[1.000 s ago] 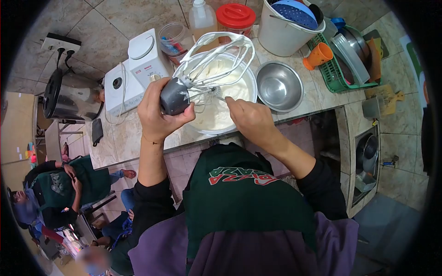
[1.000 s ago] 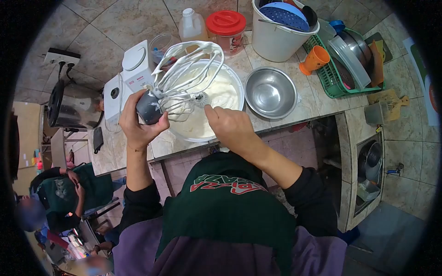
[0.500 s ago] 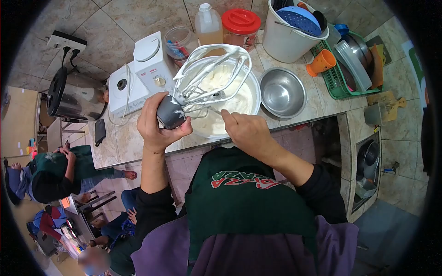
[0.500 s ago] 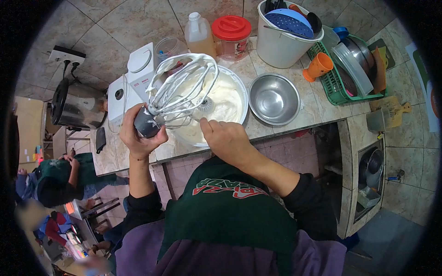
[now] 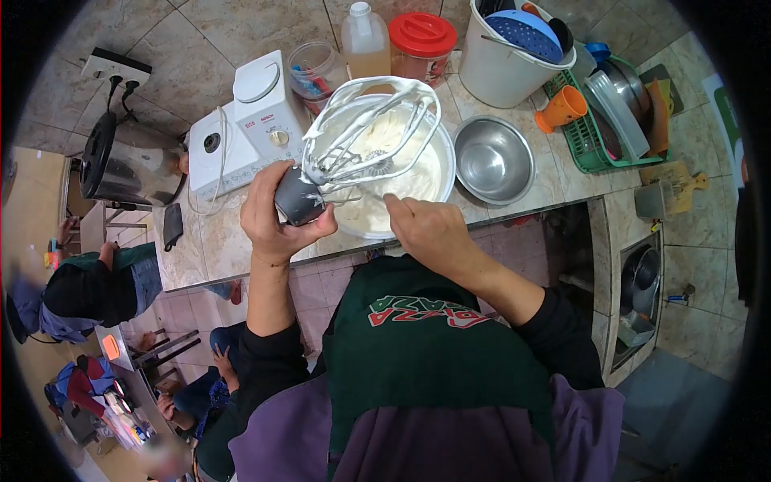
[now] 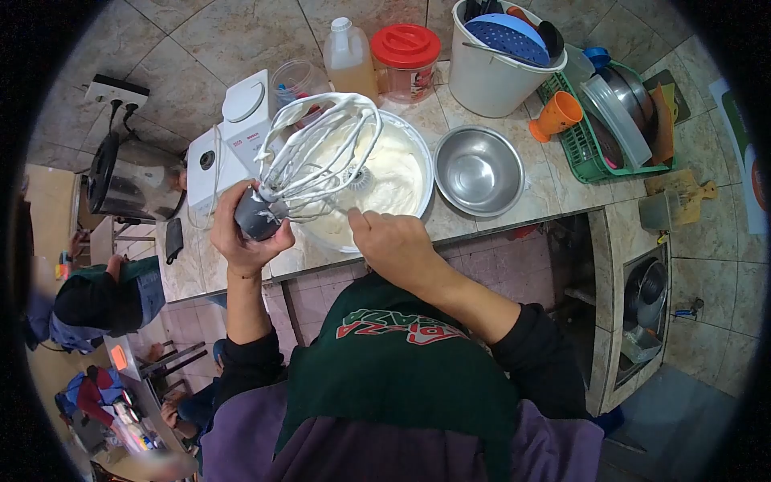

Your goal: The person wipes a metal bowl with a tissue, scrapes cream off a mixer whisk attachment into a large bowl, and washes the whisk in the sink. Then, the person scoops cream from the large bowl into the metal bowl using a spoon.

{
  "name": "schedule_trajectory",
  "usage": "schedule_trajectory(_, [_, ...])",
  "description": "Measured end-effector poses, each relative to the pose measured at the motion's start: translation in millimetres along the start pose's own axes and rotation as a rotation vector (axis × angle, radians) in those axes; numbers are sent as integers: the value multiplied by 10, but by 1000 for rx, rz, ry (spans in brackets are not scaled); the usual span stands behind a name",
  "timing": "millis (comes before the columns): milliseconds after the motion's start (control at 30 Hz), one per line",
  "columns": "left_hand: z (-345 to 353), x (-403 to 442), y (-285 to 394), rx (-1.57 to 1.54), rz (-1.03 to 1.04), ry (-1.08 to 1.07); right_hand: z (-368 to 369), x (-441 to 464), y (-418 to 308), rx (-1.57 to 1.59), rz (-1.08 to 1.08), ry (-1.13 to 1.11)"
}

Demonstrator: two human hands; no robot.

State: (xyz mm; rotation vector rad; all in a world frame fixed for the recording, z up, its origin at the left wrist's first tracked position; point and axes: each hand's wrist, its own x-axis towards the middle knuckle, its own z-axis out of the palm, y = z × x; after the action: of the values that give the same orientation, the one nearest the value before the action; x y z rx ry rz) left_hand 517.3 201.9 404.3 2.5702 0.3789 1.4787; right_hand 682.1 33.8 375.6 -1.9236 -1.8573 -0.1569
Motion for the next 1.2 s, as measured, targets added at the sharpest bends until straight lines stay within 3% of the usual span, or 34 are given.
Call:
schedule_trajectory(67, [12,-31,-6,-25,-13,21,-3,-3,7,24,-12,52])
schedule_trajectory(267, [-9,-49,-6,-28,-32,37,4,-72,7,63,2,-76])
schedule_trajectory(333, [-19,-57,-2,-11,-36,29,-32,-72,4,76,-22,32])
schedule_trajectory(567, [-38,-85,10,0,-58,27,-16,-146,13,105,-14,46])
schedule_trajectory(1200, [-147,-172,27,9,-135,47,179,-318,231,172,186,104])
